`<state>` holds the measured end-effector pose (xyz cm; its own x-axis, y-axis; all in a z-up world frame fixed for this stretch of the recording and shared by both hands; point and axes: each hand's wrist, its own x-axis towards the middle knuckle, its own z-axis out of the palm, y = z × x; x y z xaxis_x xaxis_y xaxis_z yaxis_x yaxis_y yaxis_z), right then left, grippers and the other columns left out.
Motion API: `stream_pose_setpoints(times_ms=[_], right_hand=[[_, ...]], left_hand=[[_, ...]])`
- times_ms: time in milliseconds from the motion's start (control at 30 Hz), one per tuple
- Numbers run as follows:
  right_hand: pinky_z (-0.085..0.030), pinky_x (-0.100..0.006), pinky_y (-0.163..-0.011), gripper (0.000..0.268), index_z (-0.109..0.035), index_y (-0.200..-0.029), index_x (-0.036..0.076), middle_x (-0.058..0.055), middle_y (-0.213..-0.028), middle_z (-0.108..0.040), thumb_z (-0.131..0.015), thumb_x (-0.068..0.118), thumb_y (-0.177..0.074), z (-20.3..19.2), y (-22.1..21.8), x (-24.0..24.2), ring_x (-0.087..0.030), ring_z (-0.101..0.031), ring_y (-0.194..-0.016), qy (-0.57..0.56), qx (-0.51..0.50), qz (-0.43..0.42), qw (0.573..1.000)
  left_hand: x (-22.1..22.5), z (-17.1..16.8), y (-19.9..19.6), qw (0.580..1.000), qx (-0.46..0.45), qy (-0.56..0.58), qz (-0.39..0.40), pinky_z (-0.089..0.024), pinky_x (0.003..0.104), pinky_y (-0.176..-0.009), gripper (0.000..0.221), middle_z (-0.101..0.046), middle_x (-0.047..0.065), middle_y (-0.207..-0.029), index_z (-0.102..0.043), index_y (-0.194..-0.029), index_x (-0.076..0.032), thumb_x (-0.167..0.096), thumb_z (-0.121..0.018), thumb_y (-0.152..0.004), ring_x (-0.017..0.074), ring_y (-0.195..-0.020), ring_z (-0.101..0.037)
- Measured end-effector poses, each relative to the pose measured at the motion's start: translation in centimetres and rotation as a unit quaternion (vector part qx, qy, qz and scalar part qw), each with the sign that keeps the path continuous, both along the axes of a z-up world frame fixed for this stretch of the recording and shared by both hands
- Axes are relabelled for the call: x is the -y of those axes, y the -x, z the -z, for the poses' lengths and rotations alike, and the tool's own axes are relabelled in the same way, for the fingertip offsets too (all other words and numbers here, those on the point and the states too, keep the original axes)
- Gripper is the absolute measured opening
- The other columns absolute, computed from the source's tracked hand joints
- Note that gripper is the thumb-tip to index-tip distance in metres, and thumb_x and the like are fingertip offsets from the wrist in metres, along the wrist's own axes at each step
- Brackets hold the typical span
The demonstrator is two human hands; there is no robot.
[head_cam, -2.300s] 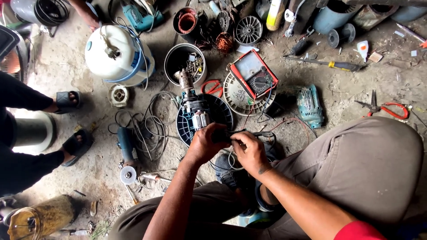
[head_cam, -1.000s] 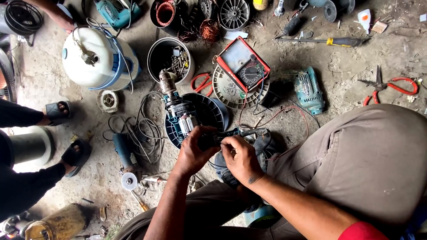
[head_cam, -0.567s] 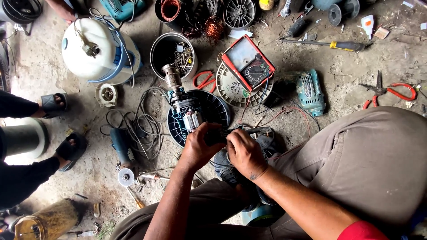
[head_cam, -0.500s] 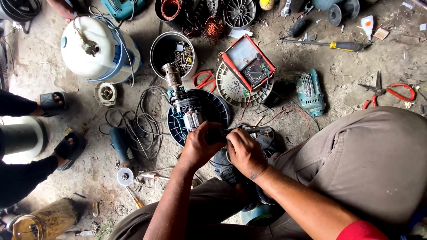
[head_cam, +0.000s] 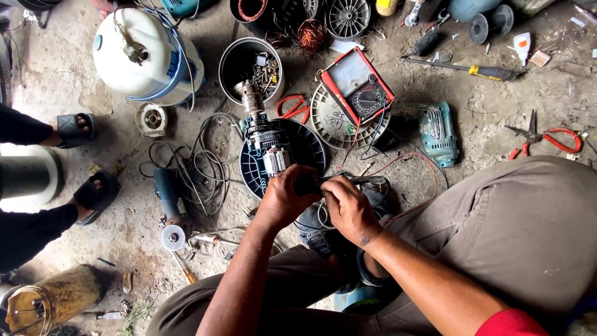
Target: Repairing the internal motor and wiring of a disassembled power tool
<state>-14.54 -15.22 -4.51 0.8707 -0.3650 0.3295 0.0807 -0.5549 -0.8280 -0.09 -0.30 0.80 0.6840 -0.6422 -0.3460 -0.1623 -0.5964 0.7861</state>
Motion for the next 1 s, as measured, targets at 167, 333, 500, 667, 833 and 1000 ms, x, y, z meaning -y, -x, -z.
stream_pose_setpoints(times_ms=[167,333,500,667,833,1000], right_hand=[[-0.067,-0.05,-0.088,0.012,-0.077,-0.117,0.009,-0.012,-0.101,-0.076,-0.074,0.0,-0.108,-0.9,-0.4,0.1,-0.04,-0.082,-0.101,-0.088,-0.022,0.001,0.996],[-0.066,-0.051,-0.088,0.016,-0.082,-0.114,0.011,-0.011,-0.099,-0.079,-0.076,-0.001,-0.105,-0.3,-0.9,2.0,-0.039,-0.083,-0.1,-0.121,-0.061,-0.041,0.99],[-0.068,-0.045,-0.085,0.019,-0.088,-0.109,0.012,-0.006,-0.095,-0.083,-0.081,-0.003,-0.1,0.4,-1.0,2.3,-0.033,-0.086,-0.093,-0.122,-0.07,-0.039,0.989],[-0.068,-0.048,-0.088,0.016,-0.083,-0.117,0.013,-0.01,-0.103,-0.08,-0.074,0.004,-0.108,-0.2,-1.3,2.9,-0.039,-0.082,-0.103,-0.072,-0.08,-0.082,0.991],[-0.068,-0.053,-0.088,0.018,-0.08,-0.12,0.011,-0.013,-0.108,-0.079,-0.07,0.001,-0.109,0.0,-1.4,3.6,-0.042,-0.082,-0.103,-0.035,-0.092,-0.124,0.987],[-0.07,-0.053,-0.095,0.023,-0.084,-0.12,0.003,-0.016,-0.107,-0.08,-0.067,-0.008,-0.109,-3.7,-2.4,5.1,-0.037,-0.083,-0.098,-0.045,-0.139,-0.185,0.972]], left_hand=[[-0.3,0.3,-0.1,1.0,-0.006,-0.004,0.003,-0.07,0.055,-0.086,0.063,-0.088,0.02,-0.12,-0.084,-0.14,-0.018,-0.016,-0.1,-0.079,0.0486,-0.098,-0.086],[0.0,-0.5,0.0,1.0,-0.003,-0.017,0.015,-0.069,0.058,-0.091,0.063,-0.088,0.022,-0.122,-0.083,-0.141,-0.017,-0.016,-0.1,-0.08,0.0497,-0.102,-0.085],[-0.4,0.0,-0.1,0.999,0.01,-0.025,0.029,-0.067,0.059,-0.092,0.066,-0.088,0.02,-0.114,-0.081,-0.143,-0.02,-0.021,-0.101,-0.08,0.0487,-0.099,-0.085],[-0.5,-0.1,-0.4,0.999,0.008,-0.034,0.036,-0.067,0.059,-0.091,0.067,-0.087,0.02,-0.105,-0.08,-0.143,-0.021,-0.022,-0.101,-0.079,0.049,-0.095,-0.085],[-0.2,-0.4,-1.0,0.998,0.001,-0.037,0.047,-0.066,0.054,-0.088,0.068,-0.084,0.017,-0.09,-0.08,-0.145,-0.024,-0.024,-0.101,-0.08,0.0441,-0.09,-0.085],[-0.8,0.2,-0.8,0.998,0.002,-0.013,0.06,-0.066,0.057,-0.089,0.068,-0.086,0.023,-0.101,-0.08,-0.144,-0.02,-0.019,-0.101,-0.08,0.0488,-0.093,-0.085]])
